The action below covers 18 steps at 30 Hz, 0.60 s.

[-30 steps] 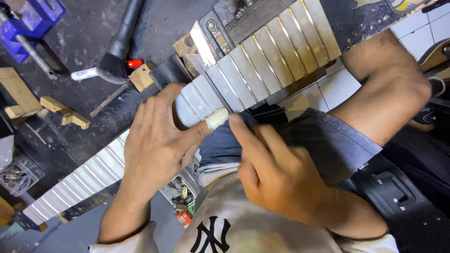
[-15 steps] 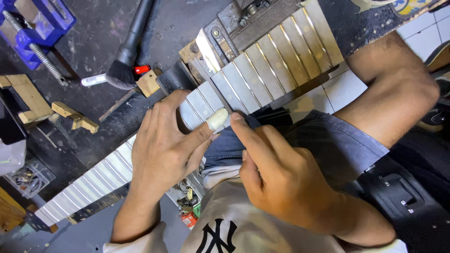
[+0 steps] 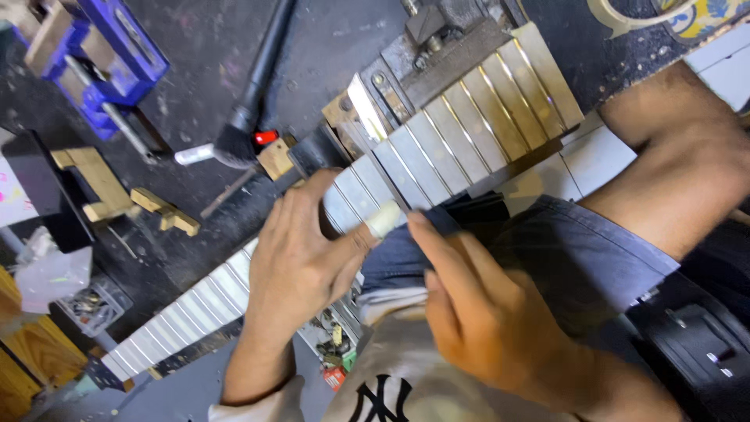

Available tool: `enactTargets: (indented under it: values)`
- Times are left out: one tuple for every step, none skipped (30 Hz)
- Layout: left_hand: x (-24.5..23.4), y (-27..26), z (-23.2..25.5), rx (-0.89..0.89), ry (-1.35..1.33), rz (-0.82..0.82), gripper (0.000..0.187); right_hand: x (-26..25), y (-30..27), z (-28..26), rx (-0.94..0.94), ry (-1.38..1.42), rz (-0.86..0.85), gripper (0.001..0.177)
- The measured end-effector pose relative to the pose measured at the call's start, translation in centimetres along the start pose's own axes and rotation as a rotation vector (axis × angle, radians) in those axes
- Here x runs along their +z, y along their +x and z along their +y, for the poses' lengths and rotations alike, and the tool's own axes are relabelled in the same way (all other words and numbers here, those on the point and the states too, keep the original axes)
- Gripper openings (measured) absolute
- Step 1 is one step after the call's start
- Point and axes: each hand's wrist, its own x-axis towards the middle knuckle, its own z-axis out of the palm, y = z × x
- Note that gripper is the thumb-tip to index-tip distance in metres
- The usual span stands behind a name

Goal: The person files the edges of a guitar fretboard clamped in a vise using a metal file. They repeatedly move the file along the fretboard edges to smooth or shape the wood.

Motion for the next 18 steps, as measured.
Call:
enactTargets:
  values:
    - [0.0, -0.3, -0.2, 0.004, 0.006, -0.002, 0.028, 0.2, -2.0, 0.6, -0.001, 0.003, 0.006, 0.048]
    - [0.0, -0.5, -0.5, -0.015, 0.016, -0.064, 0.033, 0.5, -4.0, 1.3, 0.064, 0.102, -0.012, 0.049]
    - [0.1, -1.0, -0.6, -0.041, 0.024, -0.132, 0.056, 0.9, -6.2, 2.0, 0.131, 0.206, -0.039, 0.051]
    - [0.4, -1.1, -0.7, -0.046, 0.026, -0.140, 0.056, 0.9, -7.7, 2.5, 0.132, 0.215, -0.042, 0.051]
    - [0.6, -1.3, -0.9, -0.031, 0.041, -0.144, 0.067, 1.0, -9.4, 2.9, 0.191, 0.255, -0.031, 0.048]
    - [0.8, -1.4, -1.0, -0.016, 0.055, -0.149, 0.078, 1.1, -11.1, 3.3, 0.251, 0.297, -0.020, 0.046]
    - [0.6, -1.2, -1.1, -0.008, 0.056, -0.148, 0.078, 1.1, -9.6, 3.3, 0.252, 0.295, -0.012, 0.046]
    - [0.5, -1.1, -1.1, -0.015, 0.057, -0.143, 0.072, 1.1, -8.2, 3.4, 0.210, 0.315, -0.038, 0.046]
    - [0.4, -1.1, -0.8, -0.026, 0.051, -0.140, 0.068, 0.9, -7.1, 3.4, 0.174, 0.332, -0.070, 0.047]
    - [0.4, -1.0, -0.6, -0.021, 0.045, -0.141, 0.068, 0.6, -5.7, 3.0, 0.181, 0.329, -0.068, 0.047]
    - [0.3, -0.8, -0.5, -0.030, 0.041, -0.129, 0.064, 0.5, -4.1, 2.7, 0.155, 0.337, -0.061, 0.047]
    - [0.1, -0.7, -0.4, -0.039, 0.037, -0.117, 0.061, 0.3, -2.5, 2.4, 0.129, 0.345, -0.054, 0.048]
    - [-0.1, -0.6, -0.3, -0.038, 0.042, -0.122, 0.061, 0.4, -3.3, 2.5, 0.128, 0.352, -0.051, 0.048]
    - [-0.2, -0.4, -0.2, -0.044, 0.028, -0.096, 0.047, 0.6, -4.1, 2.6, 0.168, 0.374, -0.051, 0.048]
    - [-0.1, -0.2, 0.0, -0.049, 0.004, -0.069, 0.033, 0.8, -4.9, 2.8, 0.214, 0.390, -0.055, 0.048]
    - [0.0, -0.3, -0.1, -0.047, 0.000, -0.072, 0.033, 1.1, -7.0, 3.0, 0.219, 0.389, -0.055, 0.048]
    - [0.0, -0.5, -0.2, -0.047, 0.008, -0.080, 0.041, 1.3, -8.9, 3.1, 0.282, 0.374, -0.058, 0.050]
    - [0.1, -0.6, -0.3, -0.046, 0.016, -0.089, 0.049, 1.5, -10.8, 3.2, 0.345, 0.359, -0.061, 0.051]
